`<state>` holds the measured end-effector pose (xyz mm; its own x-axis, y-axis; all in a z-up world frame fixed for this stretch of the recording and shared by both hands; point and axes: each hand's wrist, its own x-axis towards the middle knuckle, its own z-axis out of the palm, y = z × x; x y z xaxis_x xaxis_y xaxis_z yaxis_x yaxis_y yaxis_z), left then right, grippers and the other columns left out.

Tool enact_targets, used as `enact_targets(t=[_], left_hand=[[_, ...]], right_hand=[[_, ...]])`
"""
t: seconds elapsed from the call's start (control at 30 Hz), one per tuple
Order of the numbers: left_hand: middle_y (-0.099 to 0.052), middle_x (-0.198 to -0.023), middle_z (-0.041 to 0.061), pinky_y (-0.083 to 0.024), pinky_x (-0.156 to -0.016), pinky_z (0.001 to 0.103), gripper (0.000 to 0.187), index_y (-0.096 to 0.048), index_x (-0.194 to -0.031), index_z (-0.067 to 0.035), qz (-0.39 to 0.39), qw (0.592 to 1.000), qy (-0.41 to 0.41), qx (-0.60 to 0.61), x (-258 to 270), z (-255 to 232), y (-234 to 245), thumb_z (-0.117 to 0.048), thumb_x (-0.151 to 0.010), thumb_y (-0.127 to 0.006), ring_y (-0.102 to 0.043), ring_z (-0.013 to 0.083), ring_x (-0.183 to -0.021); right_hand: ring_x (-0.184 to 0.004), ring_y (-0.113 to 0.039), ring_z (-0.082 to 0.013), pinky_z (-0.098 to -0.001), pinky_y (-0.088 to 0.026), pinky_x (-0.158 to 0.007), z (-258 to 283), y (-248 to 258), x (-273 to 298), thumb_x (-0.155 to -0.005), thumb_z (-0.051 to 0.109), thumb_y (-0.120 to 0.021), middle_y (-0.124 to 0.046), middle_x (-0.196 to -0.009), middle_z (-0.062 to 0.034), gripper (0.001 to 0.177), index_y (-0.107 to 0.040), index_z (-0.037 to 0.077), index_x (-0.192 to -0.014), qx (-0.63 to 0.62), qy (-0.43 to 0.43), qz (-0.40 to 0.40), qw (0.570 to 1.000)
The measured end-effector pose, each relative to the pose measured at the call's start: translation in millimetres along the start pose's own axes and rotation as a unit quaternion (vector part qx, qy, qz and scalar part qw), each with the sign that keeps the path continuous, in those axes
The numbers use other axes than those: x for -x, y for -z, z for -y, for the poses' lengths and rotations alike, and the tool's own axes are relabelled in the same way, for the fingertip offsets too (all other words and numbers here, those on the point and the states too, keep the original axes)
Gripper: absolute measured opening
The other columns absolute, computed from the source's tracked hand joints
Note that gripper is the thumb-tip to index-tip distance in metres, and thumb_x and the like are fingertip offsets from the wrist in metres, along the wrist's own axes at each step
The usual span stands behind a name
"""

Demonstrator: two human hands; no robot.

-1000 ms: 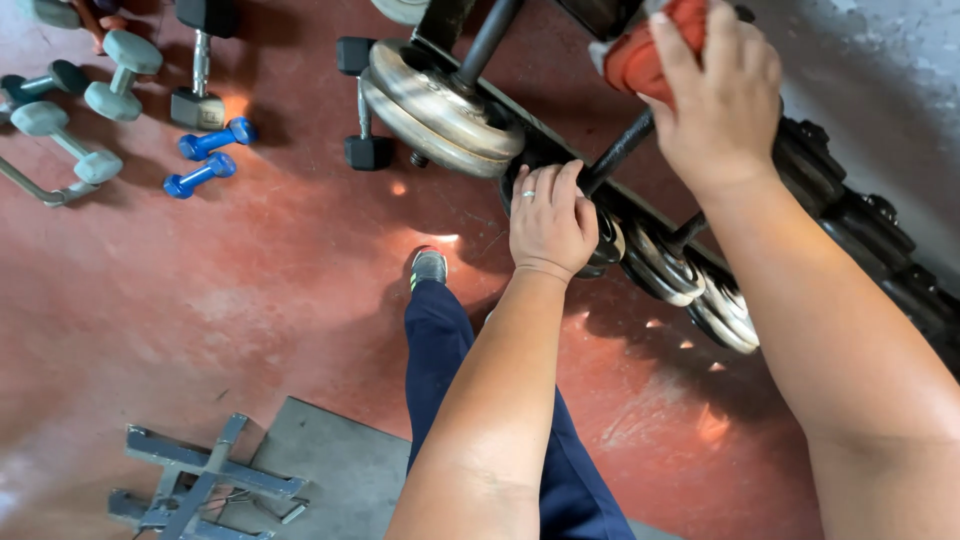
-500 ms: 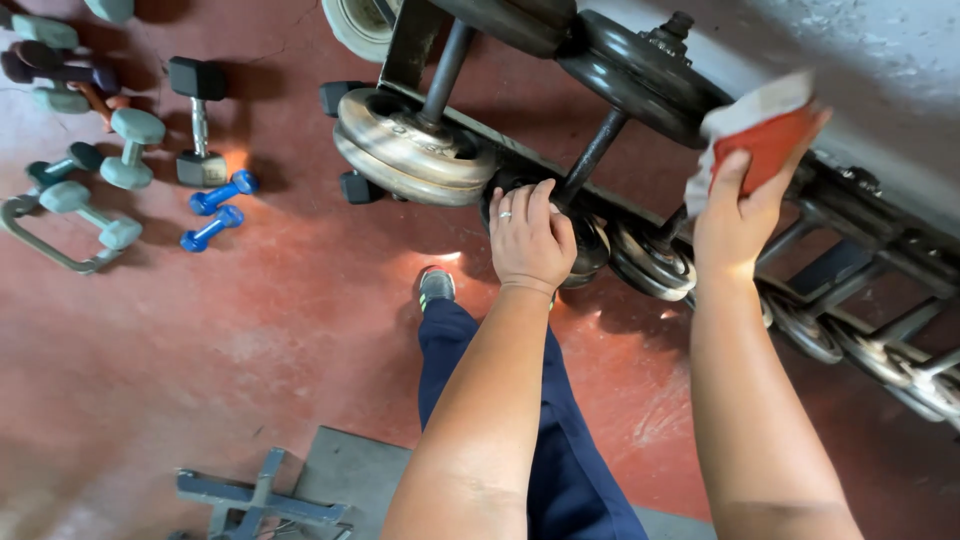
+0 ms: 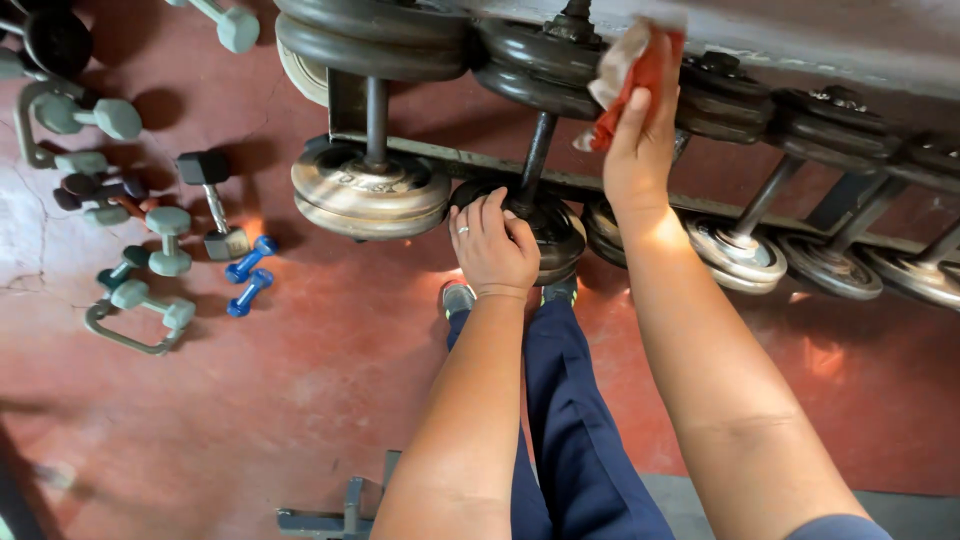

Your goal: Cleaning and wiping down dumbbells on a storage rack in a gym.

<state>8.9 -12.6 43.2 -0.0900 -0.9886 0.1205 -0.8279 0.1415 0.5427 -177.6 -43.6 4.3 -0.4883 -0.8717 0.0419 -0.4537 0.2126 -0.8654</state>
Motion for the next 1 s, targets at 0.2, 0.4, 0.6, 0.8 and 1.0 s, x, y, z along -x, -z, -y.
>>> enact_targets(t=[0.2, 0.4, 0.6, 0.8, 1.0], left_hand=[[-0.068, -0.106, 0.015, -0.042, -0.111, 0.051, 0.032, -0.064, -0.116, -0.002, 0.006, 1.000, -0.015, -0.008, -1.0, -2.6, 2.1, -0.006, -0.085, -0.056, -0.061, 0.0356, -0.099], [-0.068, -0.105, 0.014, -0.042, -0.111, 0.052, 0.031, -0.064, -0.116, -0.003, 0.017, 1.000, -0.021, -0.006, -0.7, -1.5, -0.2, -0.007, -0.086, -0.056, -0.061, 0.0350, -0.099], [-0.068, -0.107, 0.013, -0.041, -0.112, 0.052, 0.031, -0.064, -0.117, -0.004, 0.019, 0.999, -0.024, -0.017, 0.4, 1.2, -1.9, -0.007, -0.086, -0.057, -0.061, 0.0340, -0.100], [-0.069, -0.105, 0.011, -0.042, -0.112, 0.052, 0.029, -0.065, -0.115, -0.004, 0.016, 0.999, -0.024, -0.020, -0.2, -1.2, 0.1, -0.007, -0.087, -0.056, -0.062, 0.0321, -0.099], [-0.068, -0.104, 0.011, -0.042, -0.112, 0.052, 0.029, -0.065, -0.115, -0.005, 0.026, 0.999, -0.025, -0.023, 1.7, 1.0, 0.2, -0.008, -0.087, -0.057, -0.062, 0.0331, -0.099]], right_hand=[[-0.169, -0.003, -0.0340, -0.0457, -0.018, -0.144, 4.2, -5.2, -4.2, -0.125, 0.027, -0.043, 0.008, -0.174, -0.0075, 0.052, -0.041, -0.005, -0.166, -0.010, -0.011, -0.031, 0.999], [-0.044, -0.039, -0.0103, -0.0278, -0.029, -0.034, 8.6, 6.4, -63.7, -0.100, 0.040, -0.052, -0.056, -0.065, -0.0019, 0.033, -0.062, 0.009, -0.095, -0.226, -0.264, -0.033, 0.937], [-0.166, -0.028, -0.0304, -0.0375, -0.028, -0.138, 4.1, -23.1, 31.3, -0.123, 0.027, -0.032, -0.019, -0.175, -0.0148, 0.051, -0.019, 0.000, -0.165, -0.069, -0.026, -0.113, 0.991], [-0.139, -0.058, -0.0325, -0.0398, -0.048, -0.116, 5.4, -12.5, -14.1, -0.119, 0.034, -0.038, -0.048, -0.154, -0.0121, 0.041, -0.050, 0.008, -0.148, -0.061, 0.002, -0.115, 0.992], [-0.122, -0.060, -0.0259, -0.0334, -0.047, -0.105, -14.0, -19.6, -19.1, -0.115, 0.046, -0.036, -0.054, -0.144, -0.0105, 0.052, -0.050, 0.006, -0.144, -0.159, -0.051, -0.132, 0.977]])
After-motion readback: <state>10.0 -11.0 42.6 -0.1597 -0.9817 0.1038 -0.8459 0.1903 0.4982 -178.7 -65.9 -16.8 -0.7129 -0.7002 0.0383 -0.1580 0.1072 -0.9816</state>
